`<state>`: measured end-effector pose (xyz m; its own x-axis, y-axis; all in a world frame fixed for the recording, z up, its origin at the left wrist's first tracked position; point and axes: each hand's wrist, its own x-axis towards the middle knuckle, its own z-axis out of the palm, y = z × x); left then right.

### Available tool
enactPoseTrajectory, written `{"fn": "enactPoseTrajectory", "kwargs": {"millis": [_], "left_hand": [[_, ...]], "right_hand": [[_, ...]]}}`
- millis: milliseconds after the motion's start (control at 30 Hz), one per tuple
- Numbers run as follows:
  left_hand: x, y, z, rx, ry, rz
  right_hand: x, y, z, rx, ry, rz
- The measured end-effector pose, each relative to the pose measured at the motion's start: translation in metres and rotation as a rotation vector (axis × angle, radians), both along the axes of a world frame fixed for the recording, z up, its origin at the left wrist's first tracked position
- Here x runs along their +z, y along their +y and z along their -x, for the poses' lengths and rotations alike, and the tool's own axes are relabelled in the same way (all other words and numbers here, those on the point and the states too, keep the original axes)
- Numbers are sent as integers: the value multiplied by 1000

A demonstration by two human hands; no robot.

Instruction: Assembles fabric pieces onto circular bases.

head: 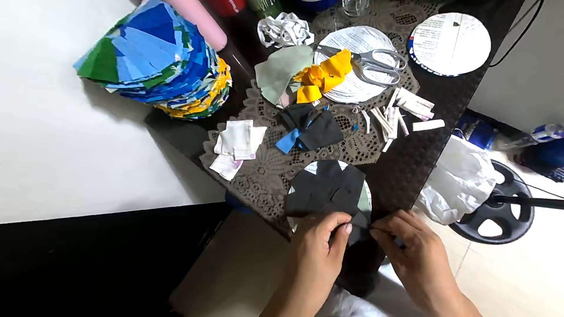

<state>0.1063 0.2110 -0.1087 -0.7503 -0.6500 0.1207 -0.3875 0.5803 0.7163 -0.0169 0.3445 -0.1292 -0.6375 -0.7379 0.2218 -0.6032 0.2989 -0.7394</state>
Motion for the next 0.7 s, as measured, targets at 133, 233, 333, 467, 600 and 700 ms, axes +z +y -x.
{"fn": "enactPoseTrajectory", "kwargs": {"millis": [133,233,333,467,600,700], "left_hand": [[-4,-2,13,10,-58,143],[-1,-9,26,1,-101,182],[0,-17,35,-44,-151,218],[-1,-23,42,-55,-161,265],[-2,-27,44,-63,-177,281],[-5,-27,45,-63,-187,280]], "right_hand": [[-2,-5,5,-48,130,-85],[-2,-13,11,-62,203,-138],[-2,-20,13,-61,232,-168],[-5,-23,14,-69,262,-183],[-6,-23,15,-62,260,-186],[-5,-19,16,-57,224,-181]]}}
